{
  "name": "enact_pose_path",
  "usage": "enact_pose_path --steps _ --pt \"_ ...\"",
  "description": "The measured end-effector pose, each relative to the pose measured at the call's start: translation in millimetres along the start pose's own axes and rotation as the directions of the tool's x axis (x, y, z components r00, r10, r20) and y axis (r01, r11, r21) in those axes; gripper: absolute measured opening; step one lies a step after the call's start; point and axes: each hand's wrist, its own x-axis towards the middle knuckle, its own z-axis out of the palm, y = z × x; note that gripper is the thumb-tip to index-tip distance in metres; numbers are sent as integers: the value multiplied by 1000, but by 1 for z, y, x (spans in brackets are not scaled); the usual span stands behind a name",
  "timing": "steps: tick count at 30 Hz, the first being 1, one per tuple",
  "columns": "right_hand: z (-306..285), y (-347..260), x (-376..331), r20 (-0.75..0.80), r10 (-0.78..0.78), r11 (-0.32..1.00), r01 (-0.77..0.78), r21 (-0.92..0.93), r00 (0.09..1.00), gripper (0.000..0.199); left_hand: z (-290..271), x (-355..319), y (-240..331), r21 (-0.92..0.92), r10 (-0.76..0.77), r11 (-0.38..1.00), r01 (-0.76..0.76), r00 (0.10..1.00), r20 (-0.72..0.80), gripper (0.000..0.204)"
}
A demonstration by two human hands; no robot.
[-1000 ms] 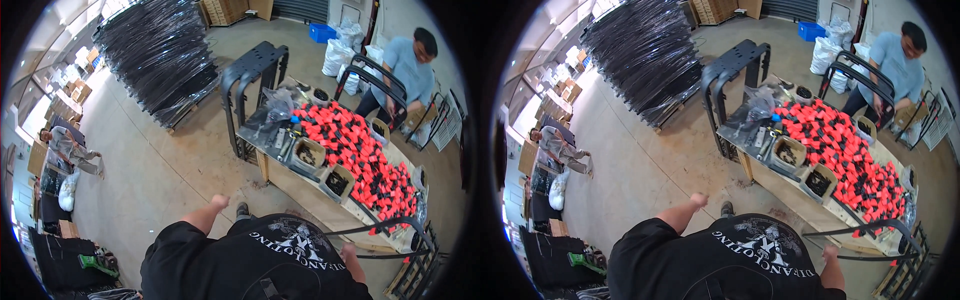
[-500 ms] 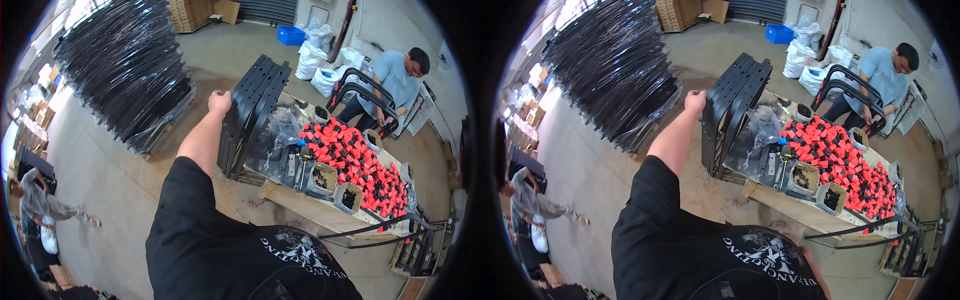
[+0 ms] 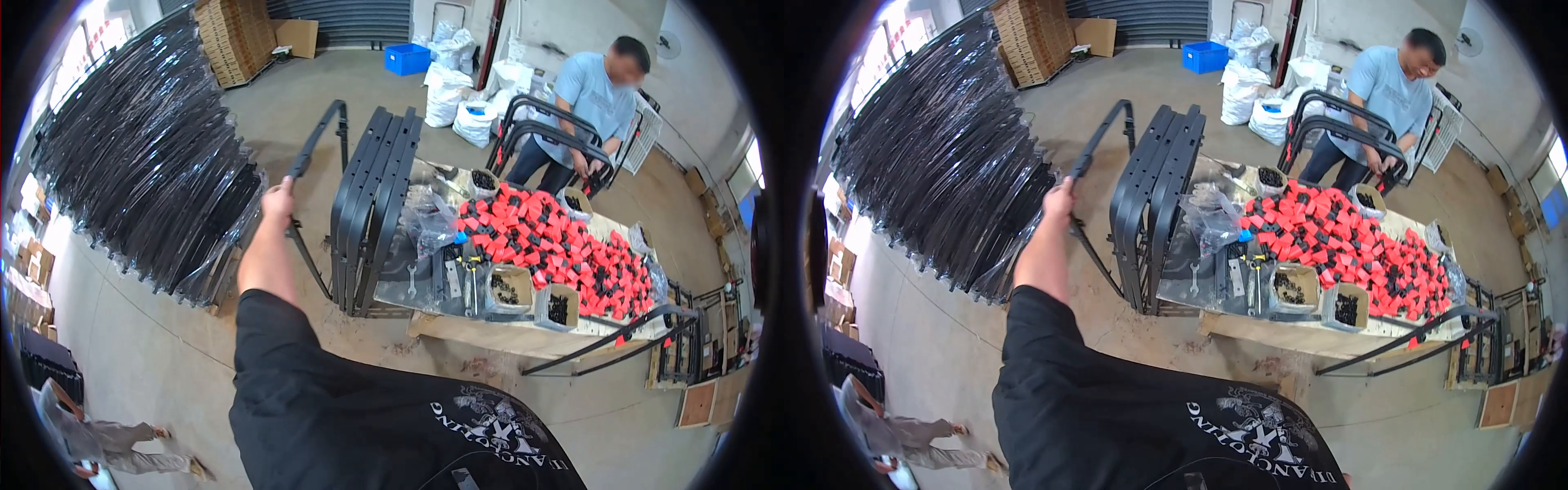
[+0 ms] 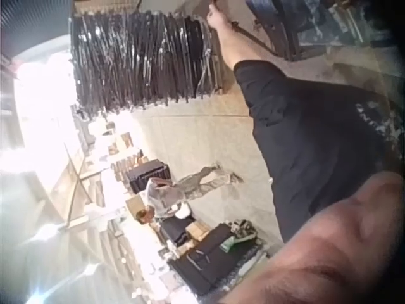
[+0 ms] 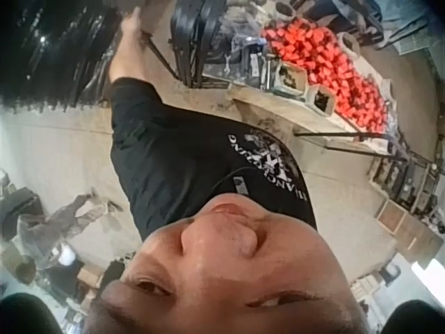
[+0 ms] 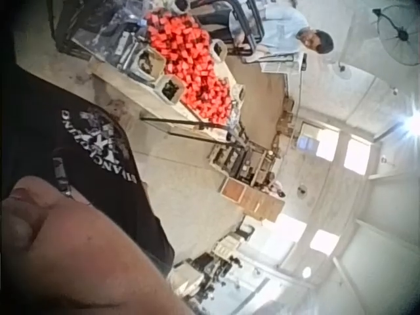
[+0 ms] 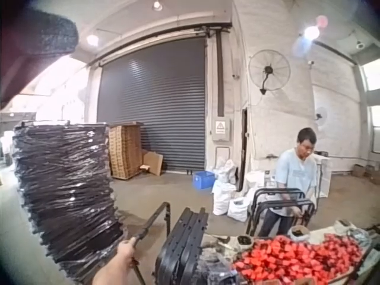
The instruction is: Assembling components of a metal frame, including attaching plastic caps and tightening fasteners with tools.
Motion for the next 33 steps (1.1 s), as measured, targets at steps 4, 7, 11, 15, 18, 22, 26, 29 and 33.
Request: enact_pose_path --steps 4,7,11,15,18,22,26,29,33 --pt "-6 24 -20 53 72 997 -72 4 996 35 -82 -31 -10 -186 -6 983 3 1000 -12 41" --pt "-15 36 -14 115 97 995 -97 -8 989 34 -119 -79 -19 -275 -19 962 1 998 -61 39" --pt "-25 33 -6 184 124 992 -124 -13 975 33 -142 -185 -41 -278 23 960 -34 999 -45 38" --pt "-44 20 35 225 110 994 -107 -26 968 32 -125 -315 -77 -173 -218 952 251 958 188 38" --pt "-44 17 106 254 37 995 -58 75 966 30 -50 -416 -103 -201 -299 932 301 953 38 37" --pt "-60 -145 106 310 -338 935 356 -1 889 31 23 -525 -67 -392 -272 885 249 962 -2 33" --pt "-53 -286 50 372 -746 666 598 446 553 33 76 -583 -32 -436 -204 872 224 975 93 31" --pt "-45 -361 1 358 -885 463 652 601 298 39 106 -608 -4 -473 -52 875 106 991 125 20" --pt "-51 -387 -13 256 -952 284 792 540 167 60 78 -636 56 297 80 927 -229 894 441 24"
